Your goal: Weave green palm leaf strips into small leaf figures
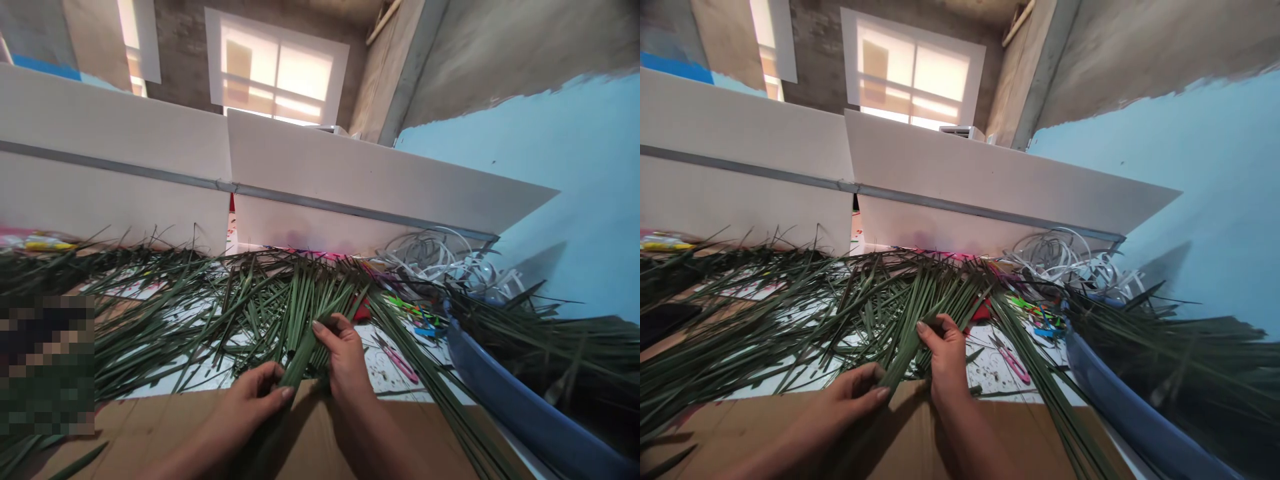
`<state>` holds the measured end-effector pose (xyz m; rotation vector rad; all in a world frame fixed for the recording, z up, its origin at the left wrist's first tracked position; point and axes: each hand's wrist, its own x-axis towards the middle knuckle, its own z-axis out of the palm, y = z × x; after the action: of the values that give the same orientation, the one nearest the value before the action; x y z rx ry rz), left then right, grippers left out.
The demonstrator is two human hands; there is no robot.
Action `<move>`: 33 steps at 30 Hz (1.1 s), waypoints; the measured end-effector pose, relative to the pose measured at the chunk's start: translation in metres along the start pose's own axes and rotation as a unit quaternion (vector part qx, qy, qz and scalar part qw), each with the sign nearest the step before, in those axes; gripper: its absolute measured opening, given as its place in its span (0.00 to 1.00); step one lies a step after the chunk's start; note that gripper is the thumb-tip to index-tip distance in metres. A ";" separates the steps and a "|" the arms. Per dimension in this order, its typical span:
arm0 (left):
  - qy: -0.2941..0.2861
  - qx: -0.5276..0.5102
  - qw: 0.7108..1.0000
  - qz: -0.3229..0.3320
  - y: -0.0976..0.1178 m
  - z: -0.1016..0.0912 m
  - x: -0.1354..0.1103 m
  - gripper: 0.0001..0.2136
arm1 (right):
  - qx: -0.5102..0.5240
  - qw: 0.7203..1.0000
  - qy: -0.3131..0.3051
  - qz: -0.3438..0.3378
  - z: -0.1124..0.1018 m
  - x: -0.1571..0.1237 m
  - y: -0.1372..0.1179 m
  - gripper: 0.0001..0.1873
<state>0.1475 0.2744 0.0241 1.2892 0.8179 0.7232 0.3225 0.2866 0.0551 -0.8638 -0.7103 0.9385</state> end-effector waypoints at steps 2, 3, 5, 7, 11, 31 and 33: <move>0.013 -0.009 1.000 0.021 0.000 -0.001 0.001 0.22 | -0.021 1.000 -0.019 0.008 0.003 -0.006 0.002 0.14; 0.016 -0.006 0.999 0.031 0.003 -0.002 0.000 0.21 | -0.027 0.999 -0.025 0.011 0.004 -0.007 0.002 0.13; 0.020 0.014 0.999 0.039 0.010 -0.002 -0.002 0.19 | -0.027 0.999 -0.024 0.016 0.004 -0.008 0.002 0.13; 0.025 0.040 0.998 0.038 0.017 -0.002 -0.004 0.17 | -0.012 0.999 -0.018 0.027 0.002 -0.005 0.000 0.13; 0.047 0.052 0.996 0.049 0.018 -0.001 -0.005 0.16 | 0.017 0.999 -0.014 0.046 0.000 -0.001 -0.006 0.14; 0.078 0.064 0.993 0.065 0.023 -0.002 -0.005 0.14 | -0.053 0.987 -0.115 0.103 0.011 -0.027 0.009 0.15; 0.071 0.075 0.992 0.066 0.028 0.000 -0.007 0.13 | -0.053 0.989 -0.104 0.093 0.010 -0.023 0.006 0.16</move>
<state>0.1435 0.2725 0.0522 1.4490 0.9236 0.8800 0.3021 0.2712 0.0512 -0.9472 -0.8755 1.1783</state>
